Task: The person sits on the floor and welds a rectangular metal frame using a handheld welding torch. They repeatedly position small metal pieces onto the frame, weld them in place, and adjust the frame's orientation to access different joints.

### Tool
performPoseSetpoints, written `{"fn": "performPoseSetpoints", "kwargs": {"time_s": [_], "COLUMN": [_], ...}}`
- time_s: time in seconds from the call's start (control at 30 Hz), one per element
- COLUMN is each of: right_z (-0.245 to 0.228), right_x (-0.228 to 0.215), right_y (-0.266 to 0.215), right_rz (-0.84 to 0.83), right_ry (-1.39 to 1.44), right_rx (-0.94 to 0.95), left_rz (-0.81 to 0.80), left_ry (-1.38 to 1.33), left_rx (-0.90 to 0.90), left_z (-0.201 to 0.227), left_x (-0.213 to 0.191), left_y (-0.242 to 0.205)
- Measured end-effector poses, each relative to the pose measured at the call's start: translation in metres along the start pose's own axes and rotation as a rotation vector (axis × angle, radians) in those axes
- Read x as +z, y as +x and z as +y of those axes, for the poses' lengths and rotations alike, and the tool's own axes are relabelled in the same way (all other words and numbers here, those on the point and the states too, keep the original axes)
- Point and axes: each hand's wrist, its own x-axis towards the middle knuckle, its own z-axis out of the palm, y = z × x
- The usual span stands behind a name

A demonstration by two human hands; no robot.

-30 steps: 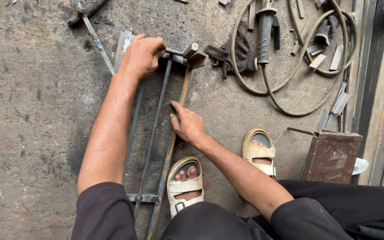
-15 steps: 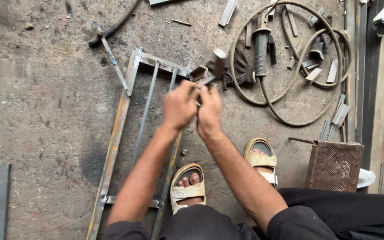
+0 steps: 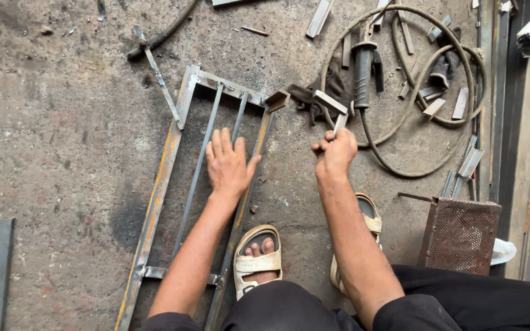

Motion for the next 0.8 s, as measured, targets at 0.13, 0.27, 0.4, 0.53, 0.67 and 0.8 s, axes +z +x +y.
{"fn": "performPoseSetpoints", "kwargs": {"time_s": [0.13, 0.27, 0.4, 0.53, 0.67, 0.8], "right_z": [0.006, 0.006, -0.004, 0.001, 0.012, 0.018], "right_x": [0.014, 0.022, 0.016, 0.020, 0.023, 0.034], "right_y": [0.000, 0.001, 0.006, 0.008, 0.004, 0.001], "right_rz": [-0.112, 0.051, -0.064, 0.108, -0.295, -0.055], "right_ry": [-0.107, 0.011, -0.106, 0.009, -0.128, -0.042], "right_rx": [-0.012, 0.044, 0.127, 0.024, 0.188, 0.121], "left_rz": [-0.040, -0.043, -0.056, 0.014, 0.008, 0.036], "left_ry": [-0.092, -0.140, -0.135, -0.196, -0.174, -0.235], "left_rx": [-0.010, -0.020, -0.045, -0.076, -0.081, -0.094], "left_z": [-0.020, -0.027, -0.031, -0.038, -0.035, -0.046], "left_x": [0.028, 0.044, 0.045, 0.036, 0.034, 0.031], "left_y": [-0.018, -0.025, -0.023, -0.023, -0.014, -0.018]}}
